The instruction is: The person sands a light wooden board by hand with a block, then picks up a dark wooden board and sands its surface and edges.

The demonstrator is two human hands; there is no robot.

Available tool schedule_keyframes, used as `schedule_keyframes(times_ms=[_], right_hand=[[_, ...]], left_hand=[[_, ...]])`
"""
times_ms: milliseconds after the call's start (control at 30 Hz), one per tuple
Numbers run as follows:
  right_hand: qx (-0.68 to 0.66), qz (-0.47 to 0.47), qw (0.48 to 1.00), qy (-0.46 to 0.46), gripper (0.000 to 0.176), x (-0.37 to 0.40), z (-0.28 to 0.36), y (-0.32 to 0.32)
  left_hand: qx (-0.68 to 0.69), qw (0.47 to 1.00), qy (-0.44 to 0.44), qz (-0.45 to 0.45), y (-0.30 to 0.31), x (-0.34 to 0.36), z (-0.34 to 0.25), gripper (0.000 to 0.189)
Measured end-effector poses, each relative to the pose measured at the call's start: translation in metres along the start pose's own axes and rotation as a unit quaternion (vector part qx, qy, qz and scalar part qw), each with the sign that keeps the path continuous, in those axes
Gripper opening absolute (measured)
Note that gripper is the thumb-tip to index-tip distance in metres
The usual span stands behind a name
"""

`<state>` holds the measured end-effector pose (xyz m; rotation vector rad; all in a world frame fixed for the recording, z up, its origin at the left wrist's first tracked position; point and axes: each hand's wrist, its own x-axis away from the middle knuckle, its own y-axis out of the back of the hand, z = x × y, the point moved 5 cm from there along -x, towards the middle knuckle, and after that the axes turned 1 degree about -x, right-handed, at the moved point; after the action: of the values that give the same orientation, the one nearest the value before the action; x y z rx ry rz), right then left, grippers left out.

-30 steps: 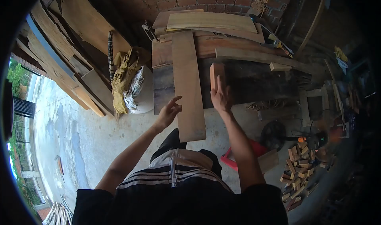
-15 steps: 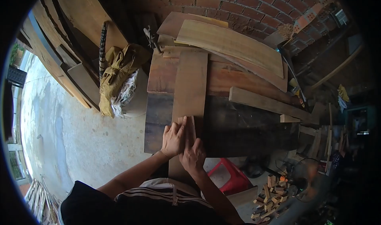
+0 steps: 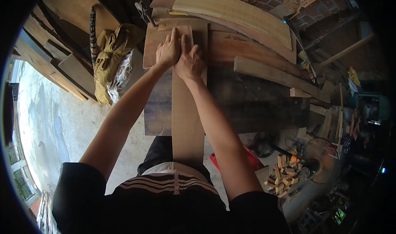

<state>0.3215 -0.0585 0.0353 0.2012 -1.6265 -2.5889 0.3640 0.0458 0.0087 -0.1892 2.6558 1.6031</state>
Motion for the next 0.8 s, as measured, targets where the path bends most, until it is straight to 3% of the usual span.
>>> schedule_keyframes(times_ms=[100, 133, 233, 333, 433, 533, 600, 667, 800], right_hand=[[-0.046, 0.001, 0.999, 0.011, 0.089, 0.113, -0.012, 0.007], [-0.04, 0.005, 0.999, 0.01, 0.089, 0.154, -0.012, 0.015], [-0.007, 0.053, 0.999, -0.001, 0.085, 0.261, -0.023, 0.02], [0.008, 0.072, 0.997, -0.001, 0.083, 0.279, -0.025, 0.025], [0.047, 0.029, 0.998, -0.004, 0.082, 0.201, -0.024, 0.019], [0.02, -0.026, 0.999, 0.018, 0.075, 0.079, -0.028, 0.016], [0.018, -0.035, 0.999, 0.021, 0.08, -0.008, -0.039, 0.003], [0.016, -0.048, 0.998, 0.034, 0.081, -0.06, -0.036, -0.003], [0.037, 0.007, 0.999, -0.018, 0.084, -0.036, -0.04, 0.004]], left_hand=[[0.011, 0.998, -0.051, 0.039, -0.008, 0.115, -0.017, 0.072], [0.035, 0.997, -0.07, 0.021, -0.008, 0.16, -0.025, 0.077], [0.101, 0.989, -0.078, 0.077, -0.005, 0.269, -0.039, 0.081], [0.099, 0.989, -0.091, 0.063, -0.001, 0.291, -0.046, 0.081], [0.081, 0.993, -0.084, 0.018, -0.007, 0.214, -0.04, 0.078], [0.048, 0.992, -0.103, -0.061, -0.014, 0.087, -0.034, 0.069], [0.052, 0.995, -0.075, -0.048, -0.017, 0.001, -0.032, 0.058], [0.021, 0.998, -0.038, 0.052, -0.014, -0.059, -0.031, 0.054], [0.106, 0.993, 0.015, 0.046, -0.027, -0.041, -0.028, 0.059]])
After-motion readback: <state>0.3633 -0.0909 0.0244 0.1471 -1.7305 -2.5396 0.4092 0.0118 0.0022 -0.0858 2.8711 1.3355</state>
